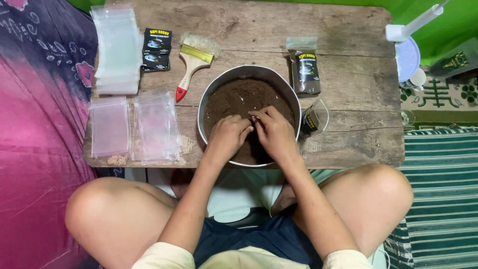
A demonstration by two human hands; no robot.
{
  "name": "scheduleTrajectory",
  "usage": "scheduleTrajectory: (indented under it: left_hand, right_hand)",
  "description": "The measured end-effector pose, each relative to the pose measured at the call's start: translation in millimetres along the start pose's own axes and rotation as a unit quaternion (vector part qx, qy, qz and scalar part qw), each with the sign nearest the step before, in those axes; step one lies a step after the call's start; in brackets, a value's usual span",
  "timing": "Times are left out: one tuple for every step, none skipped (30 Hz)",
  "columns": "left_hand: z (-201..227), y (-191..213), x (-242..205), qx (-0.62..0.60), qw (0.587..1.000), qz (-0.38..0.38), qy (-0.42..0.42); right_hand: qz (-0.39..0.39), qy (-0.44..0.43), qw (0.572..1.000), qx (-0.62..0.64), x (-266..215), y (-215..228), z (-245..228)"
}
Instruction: The person transfers coffee grounds from a bowl into a bag using a spoon, shaking the bag to settle the grounds. The person uses both hands to scoop and pour, occasionally tapping the spoon to dislodge grounds.
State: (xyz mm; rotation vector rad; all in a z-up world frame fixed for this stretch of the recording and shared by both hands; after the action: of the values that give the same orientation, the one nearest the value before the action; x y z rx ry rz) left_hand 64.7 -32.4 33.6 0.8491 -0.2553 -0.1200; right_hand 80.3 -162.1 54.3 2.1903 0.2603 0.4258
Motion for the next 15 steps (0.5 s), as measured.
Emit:
scheduleTrajectory:
  left_hand:
    - [-3.4,0.3,0.1,-0.002,1.000,0.000,-0.001]
    - [-4.3,4.7,0.3,0.033,0.999,0.028,-0.017]
    - [-5.0,9.1,-0.1,0.068,0.996,0.054,-0.032]
    - [-2.5,15.0,-0.3,0.067,0.996,0.053,-0.033]
    - [-0.1,24.5,0.6,0.051,0.996,0.068,-0.033]
    - [2.8,34.2,1.6,0.035,0.996,0.082,-0.032]
    - [0.5,37.7,6.6,0.038,0.995,0.084,-0.038]
    - [-1.1,40.3,11.9,0.044,0.995,0.081,-0.049]
    - [-2.9,40.8,14.5,0.049,0.994,0.076,-0.057]
    - [-1.4,41.7,20.9,0.050,0.994,0.077,-0.061]
    - [-2.6,39.2,26.4,0.055,0.996,0.057,-0.052]
    - [-4.4,36.4,31.9,0.060,0.997,0.036,-0.044]
    - [-7.1,31.9,35.5,0.061,0.997,0.036,-0.043]
    - [-9.5,25.5,39.5,0.089,0.994,0.027,-0.049]
    - [-12.7,18.6,43.3,0.117,0.992,0.017,-0.053]
  right_hand:
    - [0.000,0.000,1.000,-0.002,1.6,6.1,-5.1]
    - [0.012,0.005,1.000,0.001,3.2,14.0,-11.0]
    - [0.024,0.009,1.000,0.005,4.5,21.8,-17.0]
    - [0.025,0.007,1.000,0.004,3.3,23.8,-17.3]
    - [0.030,0.012,0.999,-0.008,3.5,27.1,-18.8]
    - [0.034,0.017,0.999,-0.021,3.7,31.1,-20.6]
    - [0.042,0.019,0.999,-0.022,6.7,34.4,-19.7]
    - [0.034,0.030,0.998,-0.043,9.9,35.3,-20.3]
    - [0.023,0.040,0.997,-0.065,10.6,34.9,-20.3]
    - [0.026,0.040,0.997,-0.066,14.0,36.3,-17.0]
    - [0.009,0.041,0.996,-0.075,17.3,33.3,-13.8]
    - [-0.008,0.042,0.996,-0.084,20.7,29.6,-10.4]
    - [-0.008,0.043,0.996,-0.083,20.2,28.0,-4.3]
    - [-0.025,0.044,0.996,-0.070,20.2,23.2,2.3]
    - [-0.043,0.045,0.996,-0.057,20.1,17.6,9.1]
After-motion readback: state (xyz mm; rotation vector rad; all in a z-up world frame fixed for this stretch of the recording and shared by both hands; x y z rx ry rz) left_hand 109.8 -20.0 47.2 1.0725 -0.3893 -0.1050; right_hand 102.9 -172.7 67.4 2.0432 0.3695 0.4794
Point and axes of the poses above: each hand's wrist, its own x-axis towards the middle knuckle, its own y-axis out of the back of the hand, z = x × y, the point moved 8 cm from there along x, towards the middle knuckle
